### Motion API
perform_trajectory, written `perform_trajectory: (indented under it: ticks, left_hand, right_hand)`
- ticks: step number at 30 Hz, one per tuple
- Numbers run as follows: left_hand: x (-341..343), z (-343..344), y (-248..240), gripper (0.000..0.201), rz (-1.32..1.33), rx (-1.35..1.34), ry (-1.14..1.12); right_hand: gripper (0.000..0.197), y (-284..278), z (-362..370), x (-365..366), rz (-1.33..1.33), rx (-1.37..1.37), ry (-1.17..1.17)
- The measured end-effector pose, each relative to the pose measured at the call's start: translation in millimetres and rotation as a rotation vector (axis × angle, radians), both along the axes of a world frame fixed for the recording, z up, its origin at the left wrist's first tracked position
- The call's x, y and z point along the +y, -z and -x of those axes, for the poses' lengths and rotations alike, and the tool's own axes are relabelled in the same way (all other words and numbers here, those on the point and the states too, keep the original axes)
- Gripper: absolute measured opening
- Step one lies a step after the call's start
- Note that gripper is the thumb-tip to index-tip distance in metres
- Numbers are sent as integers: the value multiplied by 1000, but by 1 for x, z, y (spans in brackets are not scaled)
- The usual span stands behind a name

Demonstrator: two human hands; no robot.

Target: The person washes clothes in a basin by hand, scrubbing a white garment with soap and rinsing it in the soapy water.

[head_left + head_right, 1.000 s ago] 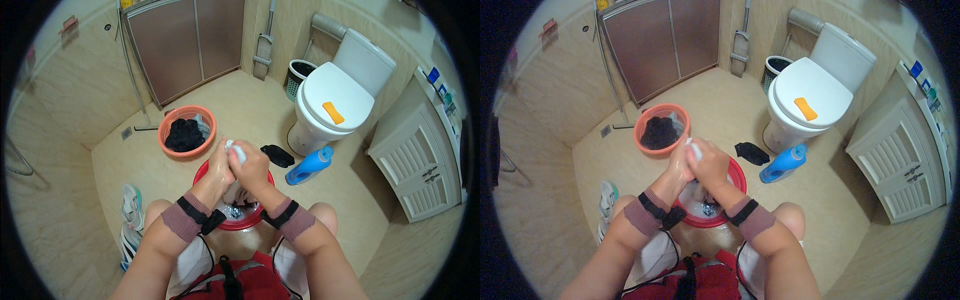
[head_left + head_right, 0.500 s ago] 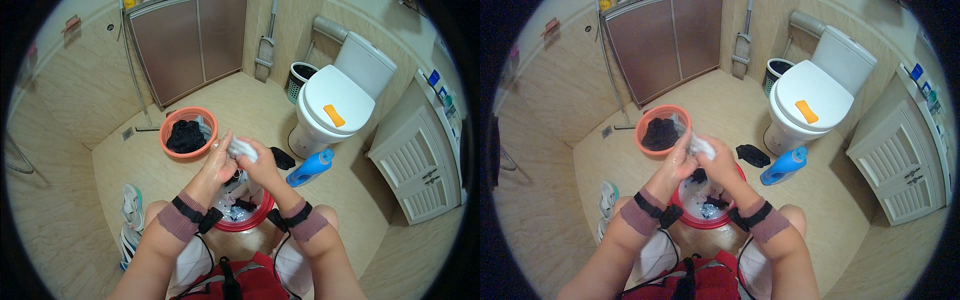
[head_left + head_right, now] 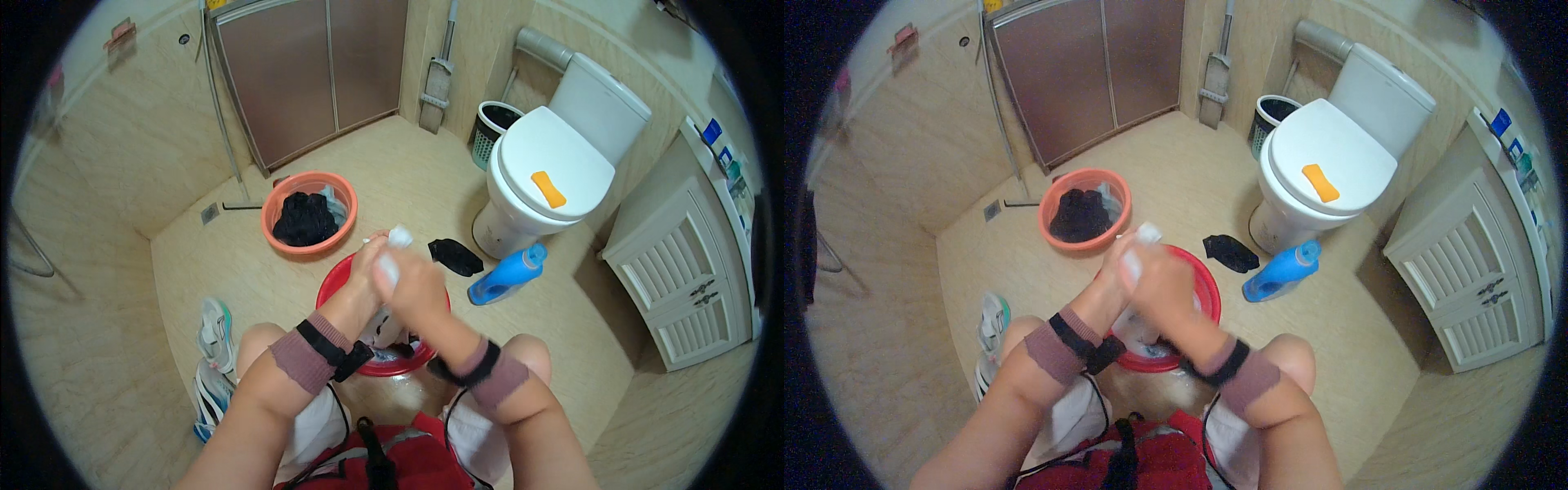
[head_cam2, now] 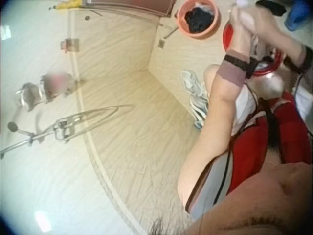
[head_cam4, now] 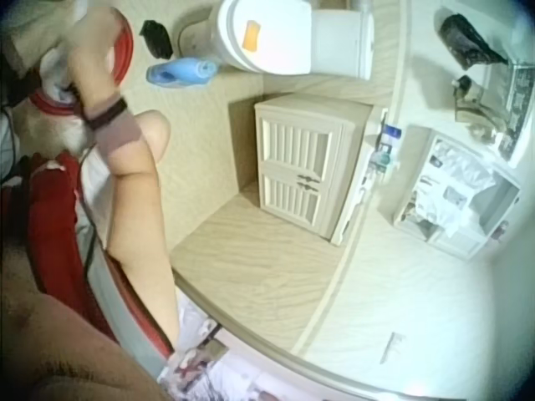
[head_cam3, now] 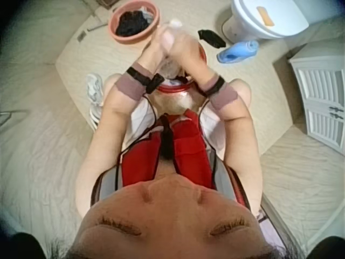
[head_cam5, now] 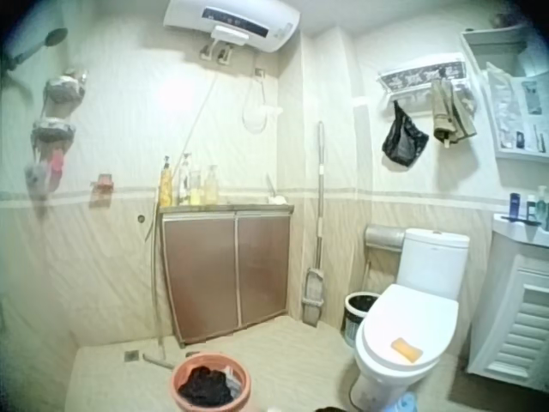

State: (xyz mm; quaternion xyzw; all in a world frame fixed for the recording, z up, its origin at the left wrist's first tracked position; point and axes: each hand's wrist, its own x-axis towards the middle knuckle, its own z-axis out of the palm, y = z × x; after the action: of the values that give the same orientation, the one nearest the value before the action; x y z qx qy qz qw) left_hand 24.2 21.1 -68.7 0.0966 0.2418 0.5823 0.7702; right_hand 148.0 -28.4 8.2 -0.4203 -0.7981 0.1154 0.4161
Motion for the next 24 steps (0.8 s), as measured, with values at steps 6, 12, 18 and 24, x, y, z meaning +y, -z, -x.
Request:
perform_trajectory:
  ticks: [6, 12, 18, 24]
  left_hand:
    - [-22, -34, -61, 14, 243, 88, -83]
    - [-8, -16, -17, 24, -31, -50, 33]
    - [-16, -3, -47, 34, -9, 46, -188]
    - [-26, 1, -79, 35, -183, -29, -204]
  right_hand:
    - [27, 2, -9, 36, 157, 160, 171]
    - [23, 18, 0, 24, 7, 167, 49]
    - [35, 32, -12, 78, 401, 475, 40]
    - [31, 12, -18, 65, 944, 867, -228]
